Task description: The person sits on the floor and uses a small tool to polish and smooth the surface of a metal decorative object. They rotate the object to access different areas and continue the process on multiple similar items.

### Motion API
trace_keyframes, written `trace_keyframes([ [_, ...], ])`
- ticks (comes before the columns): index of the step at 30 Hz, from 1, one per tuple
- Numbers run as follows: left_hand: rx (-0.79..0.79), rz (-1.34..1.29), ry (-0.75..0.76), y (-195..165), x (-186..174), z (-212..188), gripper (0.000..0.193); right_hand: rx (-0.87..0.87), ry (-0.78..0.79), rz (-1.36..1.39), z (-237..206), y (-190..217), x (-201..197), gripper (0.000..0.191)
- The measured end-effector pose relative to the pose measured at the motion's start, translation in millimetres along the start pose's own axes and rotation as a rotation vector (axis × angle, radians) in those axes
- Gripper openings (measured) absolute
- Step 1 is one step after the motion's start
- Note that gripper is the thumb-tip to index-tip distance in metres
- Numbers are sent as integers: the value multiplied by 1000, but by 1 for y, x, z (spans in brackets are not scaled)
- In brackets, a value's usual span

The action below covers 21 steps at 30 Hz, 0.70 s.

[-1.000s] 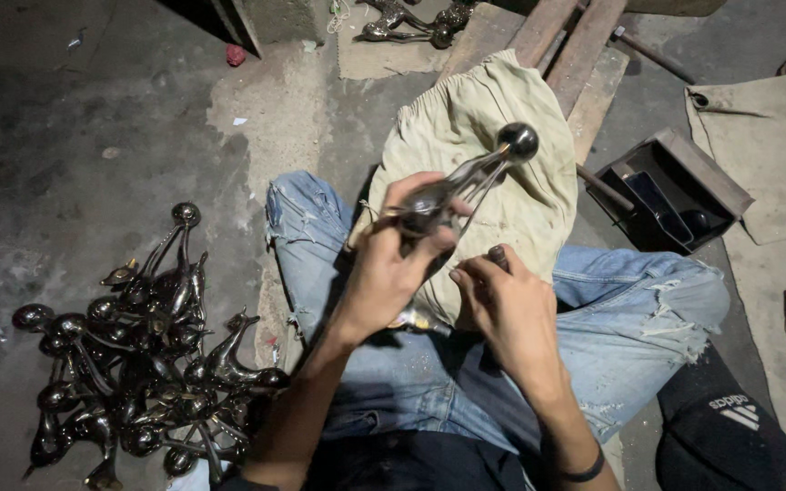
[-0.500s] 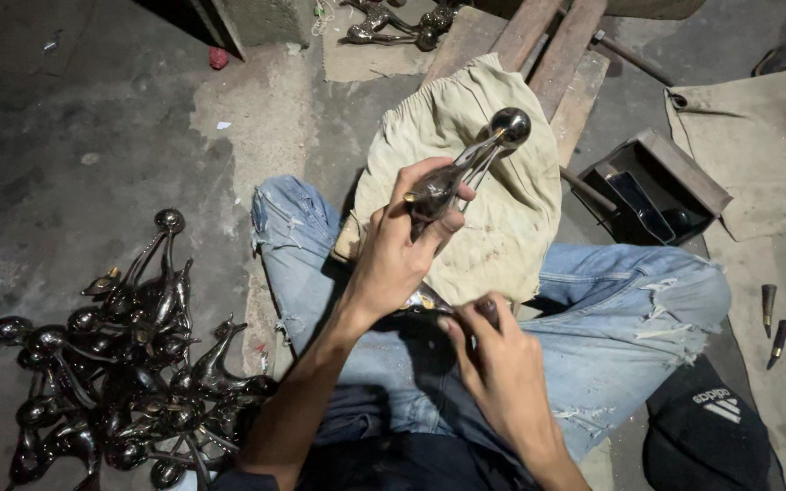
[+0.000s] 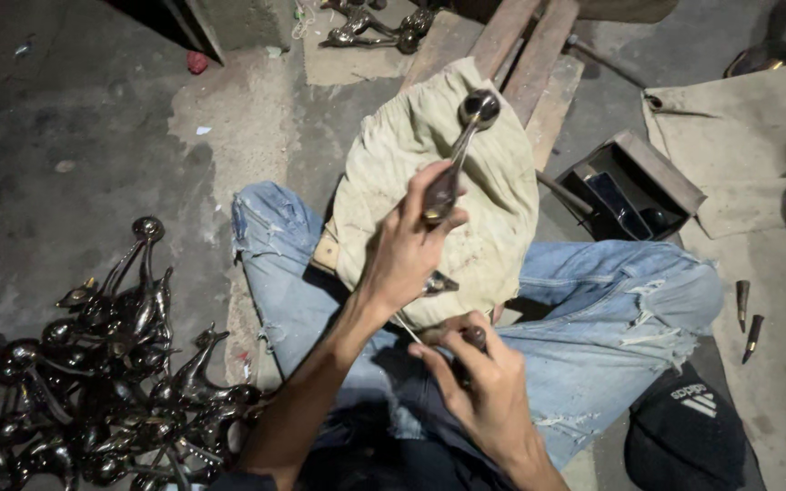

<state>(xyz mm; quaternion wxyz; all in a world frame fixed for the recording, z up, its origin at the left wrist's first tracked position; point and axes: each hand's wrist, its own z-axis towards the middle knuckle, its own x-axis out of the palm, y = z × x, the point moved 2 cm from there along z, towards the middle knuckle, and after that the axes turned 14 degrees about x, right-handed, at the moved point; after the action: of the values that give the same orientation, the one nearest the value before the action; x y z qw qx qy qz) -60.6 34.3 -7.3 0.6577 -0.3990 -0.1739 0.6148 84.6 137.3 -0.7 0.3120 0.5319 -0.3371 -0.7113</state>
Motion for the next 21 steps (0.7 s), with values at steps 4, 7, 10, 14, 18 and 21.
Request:
trace_keyframes([
  [4, -75, -79, 57, 4, -5, -2, 57, 10, -69, 33, 22, -8, -12, 14],
  [7, -72, -153, 152, 1, -19, 3, 63, 33, -158, -55, 42, -14, -18, 11],
  [10, -54, -105, 215, -8, -35, 5, 66, 78, -137, -67, 51, -21, -29, 13],
  [14, -58, -97, 251, -15, -47, 1, 68, 145, -30, -87, 34, -30, -35, 16],
  [18, -51, -89, 256, -12, -50, -1, 65, 148, 44, -148, 3, -39, -33, 19],
  [21, -57, -83, 262, -10, -48, -2, 61, 328, 98, -171, -11, -47, -25, 15],
])
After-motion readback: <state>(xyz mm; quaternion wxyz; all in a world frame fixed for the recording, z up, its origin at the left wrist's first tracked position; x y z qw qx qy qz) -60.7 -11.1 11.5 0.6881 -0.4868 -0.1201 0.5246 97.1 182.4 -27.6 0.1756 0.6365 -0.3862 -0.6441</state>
